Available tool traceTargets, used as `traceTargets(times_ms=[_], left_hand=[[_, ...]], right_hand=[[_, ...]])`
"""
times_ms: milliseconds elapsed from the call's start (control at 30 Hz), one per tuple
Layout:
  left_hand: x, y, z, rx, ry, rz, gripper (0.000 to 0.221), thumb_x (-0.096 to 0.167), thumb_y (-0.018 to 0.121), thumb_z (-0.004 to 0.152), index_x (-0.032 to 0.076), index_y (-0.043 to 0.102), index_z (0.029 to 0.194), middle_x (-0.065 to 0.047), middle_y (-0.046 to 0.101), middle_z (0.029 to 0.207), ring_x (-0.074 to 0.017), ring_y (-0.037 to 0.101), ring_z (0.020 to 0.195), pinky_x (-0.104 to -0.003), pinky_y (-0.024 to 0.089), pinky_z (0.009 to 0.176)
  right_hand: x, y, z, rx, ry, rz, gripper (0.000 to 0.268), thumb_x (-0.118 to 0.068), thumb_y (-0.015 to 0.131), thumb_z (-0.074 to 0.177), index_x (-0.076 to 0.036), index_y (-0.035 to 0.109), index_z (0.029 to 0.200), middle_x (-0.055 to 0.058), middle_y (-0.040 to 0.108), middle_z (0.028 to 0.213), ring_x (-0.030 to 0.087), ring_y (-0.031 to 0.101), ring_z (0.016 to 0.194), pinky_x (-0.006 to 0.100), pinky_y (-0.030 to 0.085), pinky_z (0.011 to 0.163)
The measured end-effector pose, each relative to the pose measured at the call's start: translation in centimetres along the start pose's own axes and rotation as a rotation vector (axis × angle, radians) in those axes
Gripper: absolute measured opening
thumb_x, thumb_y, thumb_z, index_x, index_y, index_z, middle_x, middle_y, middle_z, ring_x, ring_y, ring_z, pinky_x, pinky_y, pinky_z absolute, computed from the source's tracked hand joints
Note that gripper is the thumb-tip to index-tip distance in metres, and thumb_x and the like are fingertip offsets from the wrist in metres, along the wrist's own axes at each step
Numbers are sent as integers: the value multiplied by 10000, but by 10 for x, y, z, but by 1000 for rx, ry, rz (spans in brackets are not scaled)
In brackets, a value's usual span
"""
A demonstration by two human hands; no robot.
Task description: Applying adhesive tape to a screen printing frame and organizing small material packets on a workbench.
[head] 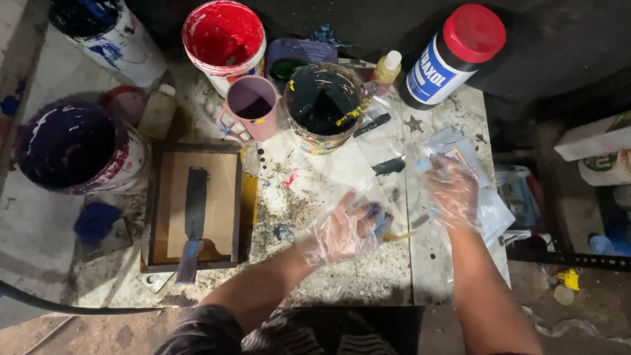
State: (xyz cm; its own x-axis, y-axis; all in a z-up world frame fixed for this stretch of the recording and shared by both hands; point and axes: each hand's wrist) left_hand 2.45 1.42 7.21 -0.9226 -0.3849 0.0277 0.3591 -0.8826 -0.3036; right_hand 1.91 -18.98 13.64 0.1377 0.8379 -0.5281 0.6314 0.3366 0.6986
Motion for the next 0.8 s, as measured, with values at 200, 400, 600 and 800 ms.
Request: traceTargets(times_ms=[200,400,600,800], left_hand=[[2,0,-13,-126,9,-166,155,172,603,985,74,681,1076,-122,683,1049,-322,657,1101,-735,470,1019],[4,-1,-8,-12,187,200,122,72,629,957,74,626,1079,-150,582,1011,-370,648,1002,-717,544,909],[10,-3,-62,-185,738,1123,371,115,609,975,163,443,1303,-184,441,1258,-412,529,1168,-731,465,966],[14,6,-111,-375,1294,2053,635,158,589,992,249,258,1527,-220,300,1505,-457,410,1333,-747,386,1023]], right_hand=[[20,-44,65,-31,-624,-1270,182,-350,650,958,-187,680,885,-21,610,771,190,665,774,260,523,773],[21,-77,104,280,-930,-2036,100,-418,681,896,-385,734,974,-60,748,799,242,763,844,385,625,790],[-19,-36,85,126,-711,-2160,148,-412,676,957,-327,753,1051,0,778,923,307,750,951,447,592,899],[-32,6,106,-91,-1389,-2538,91,-225,696,872,-172,747,819,58,718,753,272,773,789,396,644,734]])
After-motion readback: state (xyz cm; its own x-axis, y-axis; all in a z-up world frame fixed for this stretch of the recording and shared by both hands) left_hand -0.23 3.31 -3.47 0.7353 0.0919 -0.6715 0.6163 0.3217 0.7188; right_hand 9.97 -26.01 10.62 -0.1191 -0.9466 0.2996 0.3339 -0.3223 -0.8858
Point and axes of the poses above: each hand's wrist, its own z-axis towards the middle knuckle, its own y-axis out of the palm, x = y × z
